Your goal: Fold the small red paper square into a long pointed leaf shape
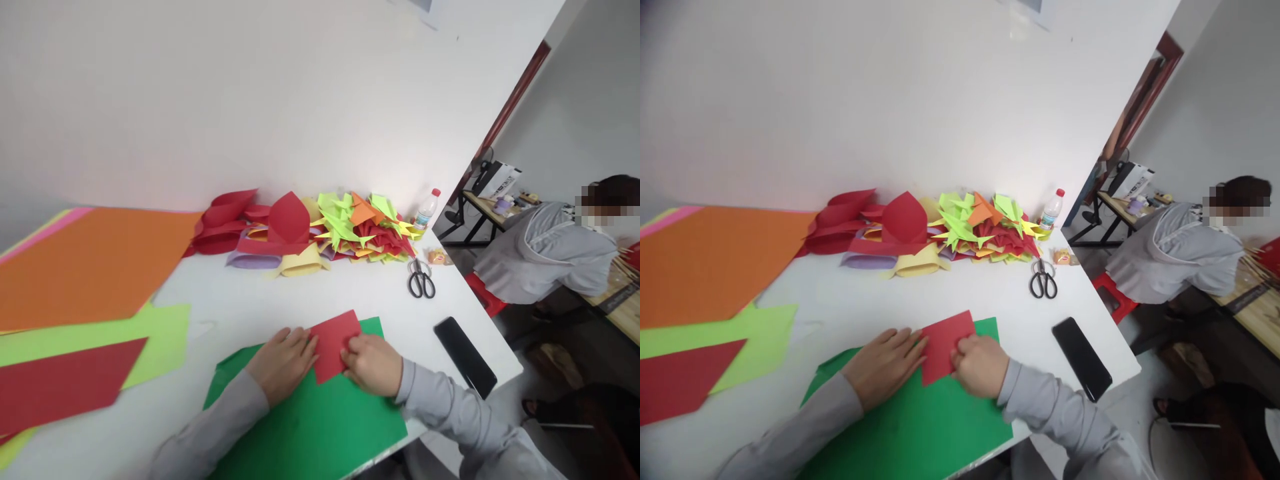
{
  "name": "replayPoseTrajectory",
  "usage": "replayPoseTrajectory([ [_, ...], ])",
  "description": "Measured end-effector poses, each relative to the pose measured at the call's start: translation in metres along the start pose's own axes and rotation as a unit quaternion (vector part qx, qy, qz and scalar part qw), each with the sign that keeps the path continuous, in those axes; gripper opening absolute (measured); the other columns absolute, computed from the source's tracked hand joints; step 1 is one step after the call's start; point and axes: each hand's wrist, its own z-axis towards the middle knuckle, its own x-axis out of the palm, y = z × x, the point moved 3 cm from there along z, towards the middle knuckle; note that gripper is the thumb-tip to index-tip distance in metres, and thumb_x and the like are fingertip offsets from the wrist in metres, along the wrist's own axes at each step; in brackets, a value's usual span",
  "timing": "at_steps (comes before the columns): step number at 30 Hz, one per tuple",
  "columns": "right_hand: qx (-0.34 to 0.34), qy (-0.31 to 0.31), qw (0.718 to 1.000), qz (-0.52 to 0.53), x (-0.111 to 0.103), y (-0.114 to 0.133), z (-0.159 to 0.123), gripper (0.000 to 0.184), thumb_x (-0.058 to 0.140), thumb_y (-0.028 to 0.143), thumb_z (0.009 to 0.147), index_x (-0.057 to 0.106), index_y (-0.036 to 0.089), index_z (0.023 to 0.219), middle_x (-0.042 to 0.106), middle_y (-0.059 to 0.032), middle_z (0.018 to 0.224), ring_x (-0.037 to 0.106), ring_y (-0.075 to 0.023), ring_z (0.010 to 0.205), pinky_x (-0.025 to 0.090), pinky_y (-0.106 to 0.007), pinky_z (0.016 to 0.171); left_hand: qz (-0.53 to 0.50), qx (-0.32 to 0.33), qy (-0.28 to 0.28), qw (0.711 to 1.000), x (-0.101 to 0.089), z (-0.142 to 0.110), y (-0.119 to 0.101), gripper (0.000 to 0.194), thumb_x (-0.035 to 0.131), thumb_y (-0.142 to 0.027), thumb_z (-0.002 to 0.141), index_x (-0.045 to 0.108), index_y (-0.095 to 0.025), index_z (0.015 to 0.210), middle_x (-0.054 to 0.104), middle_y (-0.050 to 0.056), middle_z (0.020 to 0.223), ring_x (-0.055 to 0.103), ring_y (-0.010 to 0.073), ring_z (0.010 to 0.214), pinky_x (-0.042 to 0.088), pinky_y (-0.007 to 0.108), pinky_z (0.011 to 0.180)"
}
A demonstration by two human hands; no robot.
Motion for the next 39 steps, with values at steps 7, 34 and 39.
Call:
replayPoseTrajectory([
  [7,-0.007,0.008,1.000,-0.010,-0.001,0.016,0.006,0.033,0.058,0.038,0.086,0.062,0.009,0.103,0.065,-0.0069,0.082,0.060,-0.0205,0.075,0.046,-0.032,0.066,0.004,-0.084,0.033,0.996,0.002,0.013,-0.014,0.040,0.040,-0.026,0.090,0.067,0.000,0.105,0.064,0.028,0.109,0.061,0.0342,0.095,0.045,0.045,0.079],
  [34,0.233,-0.187,0.954,0.003,-0.006,-0.033,0.001,0.028,0.051,0.038,0.089,0.062,0.014,0.097,0.063,-0.0109,0.088,0.056,-0.0222,0.082,0.047,-0.035,0.073,-0.131,-0.090,-0.064,0.985,-0.001,0.023,-0.006,0.025,0.051,-0.021,0.087,0.068,-0.006,0.095,0.067,0.020,0.104,0.060,0.0291,0.101,0.049,0.045,0.091],
  [39,0.137,-0.260,0.953,0.079,-0.006,-0.030,0.005,0.012,0.054,0.013,0.086,0.061,0.015,0.096,0.066,-0.0121,0.098,0.060,-0.0227,0.094,0.052,-0.041,0.081,-0.137,-0.120,-0.056,0.982,-0.006,0.025,-0.003,0.027,0.051,-0.023,0.086,0.068,-0.004,0.095,0.064,0.024,0.111,0.057,0.0320,0.108,0.050,0.047,0.092],
])
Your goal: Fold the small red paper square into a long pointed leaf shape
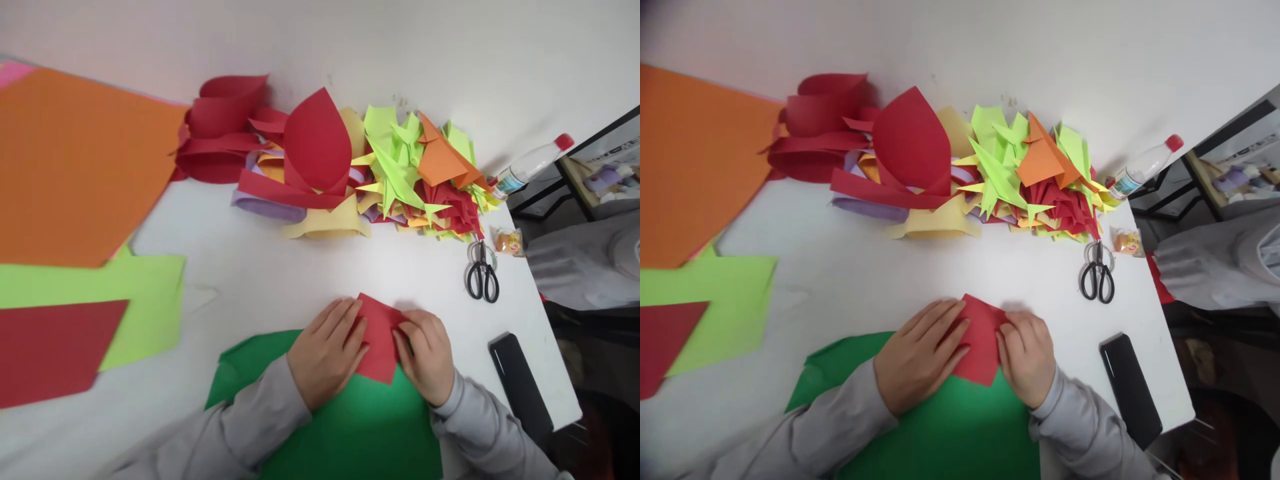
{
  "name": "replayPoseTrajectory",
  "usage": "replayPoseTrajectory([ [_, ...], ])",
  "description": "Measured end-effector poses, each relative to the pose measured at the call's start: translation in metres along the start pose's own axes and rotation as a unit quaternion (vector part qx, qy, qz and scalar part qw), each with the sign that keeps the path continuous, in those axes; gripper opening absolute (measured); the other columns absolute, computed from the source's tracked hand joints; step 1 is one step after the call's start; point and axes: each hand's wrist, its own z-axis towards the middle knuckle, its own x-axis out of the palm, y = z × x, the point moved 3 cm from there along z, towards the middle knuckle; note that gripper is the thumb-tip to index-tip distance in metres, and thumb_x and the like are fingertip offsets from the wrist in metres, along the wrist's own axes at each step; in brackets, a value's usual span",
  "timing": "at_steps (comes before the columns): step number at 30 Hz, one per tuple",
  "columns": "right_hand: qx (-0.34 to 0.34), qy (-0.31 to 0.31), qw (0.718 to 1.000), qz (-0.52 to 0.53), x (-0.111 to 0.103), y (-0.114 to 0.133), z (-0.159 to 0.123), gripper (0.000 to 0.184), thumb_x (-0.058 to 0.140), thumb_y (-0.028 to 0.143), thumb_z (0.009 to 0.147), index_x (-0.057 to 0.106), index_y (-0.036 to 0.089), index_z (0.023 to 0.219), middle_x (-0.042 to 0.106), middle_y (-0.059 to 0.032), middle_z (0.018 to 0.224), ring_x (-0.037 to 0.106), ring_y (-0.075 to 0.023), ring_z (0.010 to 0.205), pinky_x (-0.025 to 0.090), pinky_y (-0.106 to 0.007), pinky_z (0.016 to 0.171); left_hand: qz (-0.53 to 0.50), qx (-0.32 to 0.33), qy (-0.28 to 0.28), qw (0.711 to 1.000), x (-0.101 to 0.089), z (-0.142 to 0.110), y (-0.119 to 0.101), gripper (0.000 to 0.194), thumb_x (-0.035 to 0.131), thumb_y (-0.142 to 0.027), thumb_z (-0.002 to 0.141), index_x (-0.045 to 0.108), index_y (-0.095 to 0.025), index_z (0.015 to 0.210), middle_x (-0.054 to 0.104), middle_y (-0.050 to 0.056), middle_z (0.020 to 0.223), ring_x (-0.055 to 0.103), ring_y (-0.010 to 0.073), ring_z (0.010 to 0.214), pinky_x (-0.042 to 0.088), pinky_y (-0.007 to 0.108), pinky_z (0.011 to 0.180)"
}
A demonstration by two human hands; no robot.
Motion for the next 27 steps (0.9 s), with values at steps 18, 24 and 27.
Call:
replayPoseTrajectory([
  [18,0.179,-0.061,0.956,0.224,-0.007,-0.026,-0.005,0.038,0.058,0.015,0.084,0.053,0.019,0.122,0.051,-0.0155,0.126,0.060,-0.0257,0.106,0.056,-0.043,0.082,-0.073,-0.035,0.017,0.997,0.009,-0.010,0.003,0.034,0.050,-0.020,0.086,0.061,-0.002,0.112,0.057,0.023,0.124,0.047,0.0338,0.122,0.042,0.049,0.101],
  [24,0.096,-0.023,0.995,0.009,-0.017,-0.025,0.000,0.015,0.066,0.024,0.079,0.063,0.019,0.093,0.060,-0.0106,0.099,0.056,-0.0263,0.094,0.048,-0.047,0.079,-0.072,-0.031,0.017,0.997,0.008,-0.009,0.004,0.035,0.050,-0.020,0.085,0.061,-0.002,0.112,0.059,0.023,0.123,0.047,0.0336,0.122,0.040,0.049,0.103],
  [27,0.086,-0.009,0.995,0.046,-0.013,-0.014,-0.005,0.013,0.065,0.020,0.080,0.061,0.020,0.092,0.060,-0.0097,0.098,0.058,-0.0240,0.092,0.050,-0.043,0.077,-0.077,-0.035,0.023,0.996,0.008,-0.010,0.004,0.037,0.048,-0.021,0.086,0.058,-0.004,0.118,0.058,0.022,0.124,0.046,0.0329,0.124,0.041,0.050,0.103],
])
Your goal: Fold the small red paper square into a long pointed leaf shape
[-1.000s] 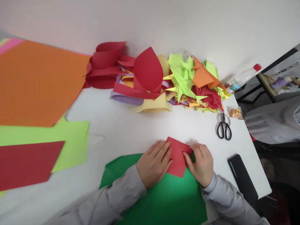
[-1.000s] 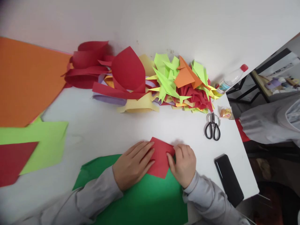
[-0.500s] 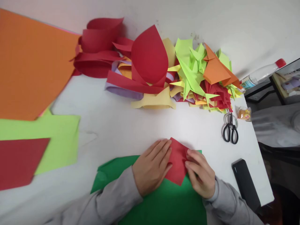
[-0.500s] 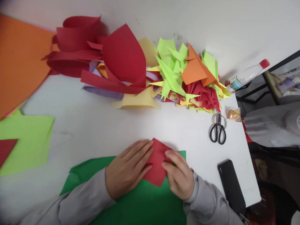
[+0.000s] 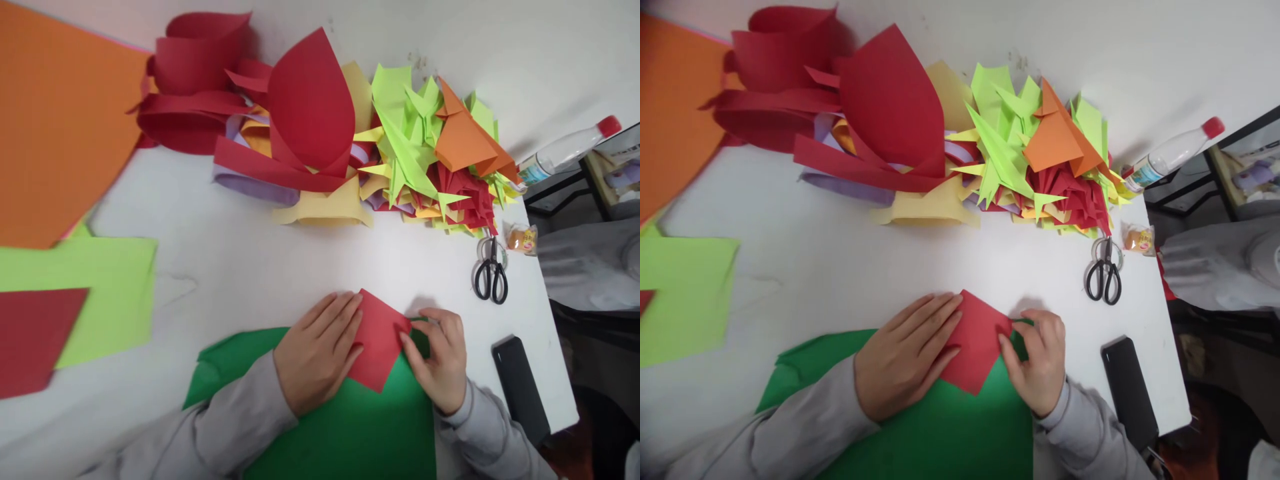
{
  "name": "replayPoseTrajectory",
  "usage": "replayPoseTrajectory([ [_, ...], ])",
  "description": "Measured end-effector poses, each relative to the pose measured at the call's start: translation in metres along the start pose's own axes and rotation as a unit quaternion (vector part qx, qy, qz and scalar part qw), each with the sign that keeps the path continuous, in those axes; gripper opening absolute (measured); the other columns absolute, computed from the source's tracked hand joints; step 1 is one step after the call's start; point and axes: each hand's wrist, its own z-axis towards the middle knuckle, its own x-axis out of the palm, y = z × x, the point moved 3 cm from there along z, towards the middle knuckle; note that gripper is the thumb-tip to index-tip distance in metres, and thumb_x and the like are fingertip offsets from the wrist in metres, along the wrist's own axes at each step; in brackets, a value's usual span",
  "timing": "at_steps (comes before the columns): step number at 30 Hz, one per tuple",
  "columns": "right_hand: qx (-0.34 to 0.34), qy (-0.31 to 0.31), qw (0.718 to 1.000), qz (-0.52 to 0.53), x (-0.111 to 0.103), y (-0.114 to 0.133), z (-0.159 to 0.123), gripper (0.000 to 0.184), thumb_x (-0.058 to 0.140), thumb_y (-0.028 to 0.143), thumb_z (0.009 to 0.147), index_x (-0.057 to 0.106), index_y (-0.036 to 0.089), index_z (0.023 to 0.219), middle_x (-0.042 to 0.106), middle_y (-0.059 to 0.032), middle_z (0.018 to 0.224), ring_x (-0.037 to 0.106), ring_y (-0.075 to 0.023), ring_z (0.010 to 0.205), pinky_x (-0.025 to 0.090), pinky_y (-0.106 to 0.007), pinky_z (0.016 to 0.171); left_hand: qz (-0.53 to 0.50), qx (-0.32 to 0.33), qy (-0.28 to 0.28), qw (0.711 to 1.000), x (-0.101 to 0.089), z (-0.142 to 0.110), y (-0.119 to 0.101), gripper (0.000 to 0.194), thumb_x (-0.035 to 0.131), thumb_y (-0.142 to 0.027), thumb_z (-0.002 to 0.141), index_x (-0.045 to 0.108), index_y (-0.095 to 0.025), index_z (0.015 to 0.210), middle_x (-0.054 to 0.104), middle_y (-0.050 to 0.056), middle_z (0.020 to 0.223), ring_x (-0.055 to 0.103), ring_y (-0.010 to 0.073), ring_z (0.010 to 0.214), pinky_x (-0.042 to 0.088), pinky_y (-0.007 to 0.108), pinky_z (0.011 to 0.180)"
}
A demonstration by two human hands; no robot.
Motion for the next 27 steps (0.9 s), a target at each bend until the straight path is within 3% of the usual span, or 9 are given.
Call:
replayPoseTrajectory([
  [5,-0.092,0.070,0.985,0.127,0.010,0.017,-0.007,0.030,0.058,0.005,0.080,0.056,0.018,0.108,0.064,-0.0118,0.106,0.060,-0.0239,0.100,0.053,-0.042,0.082,-0.008,0.007,0.017,1.000,-0.003,0.002,-0.001,0.036,0.048,-0.018,0.086,0.059,-0.002,0.116,0.057,0.022,0.126,0.046,0.0339,0.123,0.040,0.051,0.103],
  [7,-0.107,0.071,0.982,0.136,0.010,0.019,-0.008,0.038,0.054,0.003,0.082,0.053,0.017,0.117,0.062,-0.0137,0.113,0.059,-0.0240,0.105,0.053,-0.040,0.083,-0.015,0.001,0.029,0.999,-0.003,0.003,-0.002,0.036,0.047,-0.017,0.085,0.058,-0.003,0.117,0.057,0.021,0.126,0.045,0.0339,0.123,0.039,0.051,0.103],
  [11,-0.019,-0.045,0.999,0.016,0.000,0.010,-0.007,0.033,0.058,0.010,0.082,0.056,0.020,0.113,0.060,-0.0125,0.109,0.057,-0.0254,0.099,0.050,-0.043,0.079,-0.014,-0.004,0.028,1.000,-0.002,0.003,-0.002,0.038,0.047,-0.018,0.085,0.058,-0.004,0.119,0.056,0.020,0.128,0.044,0.0336,0.124,0.038,0.051,0.104],
  [14,0.031,-0.026,0.996,-0.076,-0.002,0.004,-0.004,0.015,0.061,0.023,0.082,0.062,0.018,0.096,0.058,-0.0108,0.096,0.054,-0.0244,0.087,0.046,-0.041,0.073,-0.006,-0.001,0.020,1.000,-0.002,0.003,-0.002,0.039,0.047,-0.020,0.085,0.058,-0.004,0.119,0.056,0.020,0.127,0.045,0.0335,0.124,0.038,0.052,0.104],
  [16,0.042,0.010,0.996,-0.082,0.000,0.004,-0.002,0.011,0.062,0.028,0.082,0.060,0.018,0.086,0.056,-0.0089,0.089,0.051,-0.0229,0.082,0.044,-0.040,0.072,-0.004,-0.004,0.027,1.000,-0.002,0.003,-0.002,0.040,0.046,-0.020,0.085,0.057,-0.005,0.120,0.056,0.020,0.127,0.045,0.0336,0.124,0.038,0.053,0.104],
  [21,0.019,0.008,1.000,0.011,0.001,0.011,0.000,0.008,0.060,0.021,0.082,0.052,0.020,0.080,0.055,-0.0053,0.082,0.053,-0.0197,0.079,0.045,-0.037,0.070,-0.003,0.000,0.044,0.999,-0.002,0.003,-0.001,0.038,0.044,-0.019,0.086,0.059,-0.005,0.118,0.056,0.021,0.128,0.045,0.0341,0.124,0.038,0.054,0.103],
  [24,-0.031,0.034,0.993,0.113,0.006,0.015,-0.003,0.012,0.058,0.011,0.081,0.052,0.020,0.087,0.060,-0.0052,0.084,0.058,-0.0186,0.081,0.050,-0.035,0.070,0.013,0.013,0.039,0.999,-0.003,0.004,-0.002,0.036,0.045,-0.022,0.086,0.062,-0.003,0.112,0.057,0.022,0.125,0.047,0.0346,0.121,0.039,0.053,0.102],
  [27,-0.067,0.057,0.986,0.144,0.012,0.017,-0.008,0.022,0.056,0.007,0.081,0.055,0.019,0.099,0.063,-0.0084,0.093,0.061,-0.0200,0.088,0.054,-0.037,0.074,0.024,0.017,0.043,0.999,-0.004,0.005,-0.002,0.040,0.046,-0.032,0.088,0.063,-0.003,0.111,0.057,0.022,0.125,0.048,0.0352,0.119,0.039,0.054,0.102],
])
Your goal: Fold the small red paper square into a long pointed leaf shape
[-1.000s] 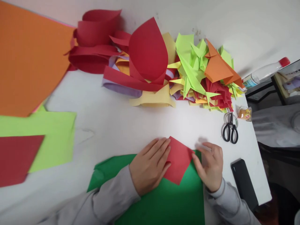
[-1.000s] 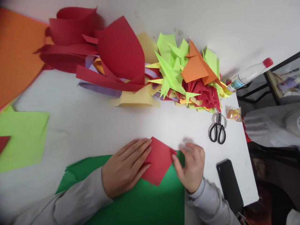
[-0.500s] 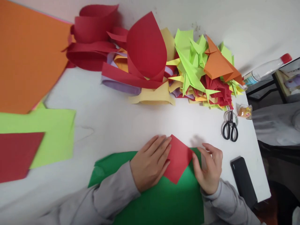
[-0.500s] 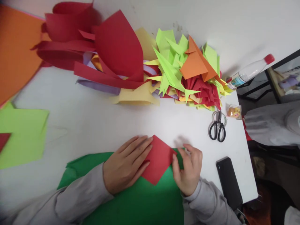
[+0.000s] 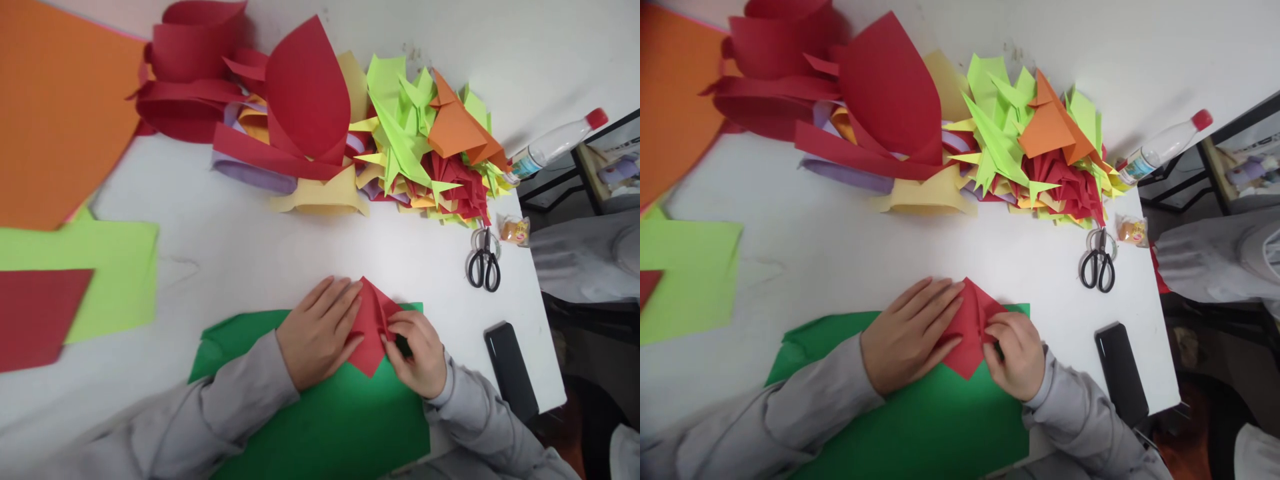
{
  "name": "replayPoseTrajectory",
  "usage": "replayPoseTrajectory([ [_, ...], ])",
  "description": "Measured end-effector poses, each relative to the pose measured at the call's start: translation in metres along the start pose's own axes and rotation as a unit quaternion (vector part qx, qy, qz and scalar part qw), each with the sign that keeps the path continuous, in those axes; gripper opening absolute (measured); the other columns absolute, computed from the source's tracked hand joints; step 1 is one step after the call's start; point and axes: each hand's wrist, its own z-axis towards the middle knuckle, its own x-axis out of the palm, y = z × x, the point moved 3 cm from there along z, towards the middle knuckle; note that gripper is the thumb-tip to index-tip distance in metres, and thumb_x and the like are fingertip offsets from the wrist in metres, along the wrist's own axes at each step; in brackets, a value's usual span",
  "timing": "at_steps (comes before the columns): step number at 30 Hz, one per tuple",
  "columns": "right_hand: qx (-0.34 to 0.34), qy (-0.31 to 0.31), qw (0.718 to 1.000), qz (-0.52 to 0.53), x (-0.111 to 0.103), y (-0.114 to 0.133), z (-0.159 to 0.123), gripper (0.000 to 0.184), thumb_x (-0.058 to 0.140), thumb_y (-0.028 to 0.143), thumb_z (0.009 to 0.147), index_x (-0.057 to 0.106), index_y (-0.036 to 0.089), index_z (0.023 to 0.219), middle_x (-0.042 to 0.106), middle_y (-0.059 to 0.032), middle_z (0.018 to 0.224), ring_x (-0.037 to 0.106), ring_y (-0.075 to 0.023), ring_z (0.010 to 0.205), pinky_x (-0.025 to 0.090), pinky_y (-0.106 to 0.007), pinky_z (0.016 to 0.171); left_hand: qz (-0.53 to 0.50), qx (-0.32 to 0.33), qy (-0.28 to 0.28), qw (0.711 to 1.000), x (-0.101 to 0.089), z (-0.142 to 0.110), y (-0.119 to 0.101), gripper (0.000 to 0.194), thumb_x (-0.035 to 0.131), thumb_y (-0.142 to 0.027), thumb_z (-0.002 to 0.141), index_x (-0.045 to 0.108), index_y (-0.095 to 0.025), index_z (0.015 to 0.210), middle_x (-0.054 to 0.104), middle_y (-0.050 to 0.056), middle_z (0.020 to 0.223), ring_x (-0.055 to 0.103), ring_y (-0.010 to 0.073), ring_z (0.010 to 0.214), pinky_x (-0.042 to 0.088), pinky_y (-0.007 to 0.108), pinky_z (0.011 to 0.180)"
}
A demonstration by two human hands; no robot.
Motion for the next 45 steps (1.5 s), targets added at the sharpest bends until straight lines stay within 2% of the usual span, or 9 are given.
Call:
replayPoseTrajectory([
  [7,0.041,-0.011,0.999,0.006,0.003,-0.003,-0.002,0.037,0.056,0.010,0.085,0.052,0.019,0.120,0.064,-0.0112,0.109,0.061,-0.0206,0.103,0.055,-0.037,0.087,0.019,-0.005,0.003,1.000,0.002,-0.002,0.000,0.049,0.045,-0.046,0.087,0.064,-0.007,0.110,0.057,0.021,0.126,0.049,0.0356,0.117,0.036,0.056,0.101],
  [13,-0.125,0.043,0.989,-0.067,0.008,0.007,-0.004,0.040,0.048,0.003,0.087,0.052,0.011,0.126,0.066,-0.0140,0.113,0.057,-0.0232,0.113,0.054,-0.040,0.090,0.010,-0.006,-0.011,1.000,0.003,-0.002,-0.002,0.052,0.043,-0.044,0.087,0.060,-0.003,0.116,0.057,0.022,0.124,0.047,0.0363,0.117,0.034,0.055,0.102],
  [19,-0.161,0.102,0.972,-0.136,0.014,0.010,-0.005,0.041,0.045,0.003,0.087,0.050,0.004,0.127,0.059,-0.0188,0.125,0.042,-0.0300,0.129,0.050,-0.046,0.096,0.016,-0.019,0.046,0.999,-0.002,0.002,-0.003,0.054,0.042,-0.046,0.087,0.061,-0.004,0.116,0.056,0.020,0.129,0.048,0.0355,0.118,0.032,0.053,0.105],
  [27,0.038,0.032,0.986,-0.162,0.006,-0.004,-0.004,0.049,0.046,0.017,0.089,0.040,0.017,0.138,0.054,-0.0114,0.133,0.039,-0.0264,0.132,0.040,-0.051,0.103,0.015,-0.017,0.079,0.997,-0.003,0.005,-0.003,0.045,0.050,-0.046,0.083,0.066,-0.011,0.106,0.053,0.014,0.134,0.047,0.0348,0.119,0.030,0.055,0.105],
  [31,0.085,0.055,0.979,-0.179,0.008,-0.008,-0.004,0.044,0.045,0.021,0.090,0.046,0.019,0.134,0.053,-0.0076,0.134,0.033,-0.0255,0.135,0.031,-0.051,0.108,0.007,-0.020,0.085,0.996,-0.004,0.007,-0.002,0.041,0.052,-0.046,0.082,0.067,-0.013,0.102,0.052,0.013,0.135,0.045,0.0343,0.122,0.029,0.056,0.106],
  [35,0.110,0.031,0.976,-0.186,0.007,-0.010,-0.001,0.033,0.047,0.025,0.090,0.057,0.022,0.121,0.059,-0.0052,0.127,0.040,-0.0257,0.131,0.031,-0.051,0.107,0.003,-0.013,0.095,0.995,-0.004,0.008,-0.001,0.037,0.053,-0.045,0.081,0.068,-0.015,0.096,0.051,0.012,0.137,0.043,0.0354,0.123,0.028,0.058,0.106],
  [39,0.019,0.006,0.975,-0.223,0.010,-0.001,0.003,0.035,0.048,0.017,0.089,0.057,0.020,0.123,0.063,-0.0065,0.122,0.042,-0.0249,0.130,0.030,-0.051,0.108,0.009,-0.012,0.097,0.995,-0.004,0.008,-0.002,0.038,0.051,-0.046,0.082,0.068,-0.014,0.096,0.051,0.013,0.136,0.044,0.0363,0.123,0.028,0.058,0.105],
  [42,-0.090,0.074,0.969,-0.217,0.017,0.008,0.003,0.042,0.042,0.009,0.088,0.049,0.011,0.130,0.055,-0.0127,0.131,0.035,-0.0243,0.135,0.036,-0.047,0.107,0.016,-0.015,0.082,0.996,-0.004,0.007,-0.002,0.047,0.048,-0.046,0.083,0.064,-0.010,0.108,0.052,0.018,0.133,0.044,0.0354,0.123,0.028,0.056,0.106],
  [45,-0.109,0.135,0.959,-0.225,0.021,0.010,0.002,0.044,0.040,0.012,0.089,0.045,0.005,0.132,0.046,-0.0166,0.139,0.027,-0.0267,0.138,0.035,-0.048,0.108,0.016,-0.019,0.071,0.997,-0.003,0.005,-0.002,0.054,0.046,-0.047,0.083,0.060,-0.007,0.116,0.053,0.021,0.130,0.046,0.0348,0.121,0.028,0.054,0.107],
])
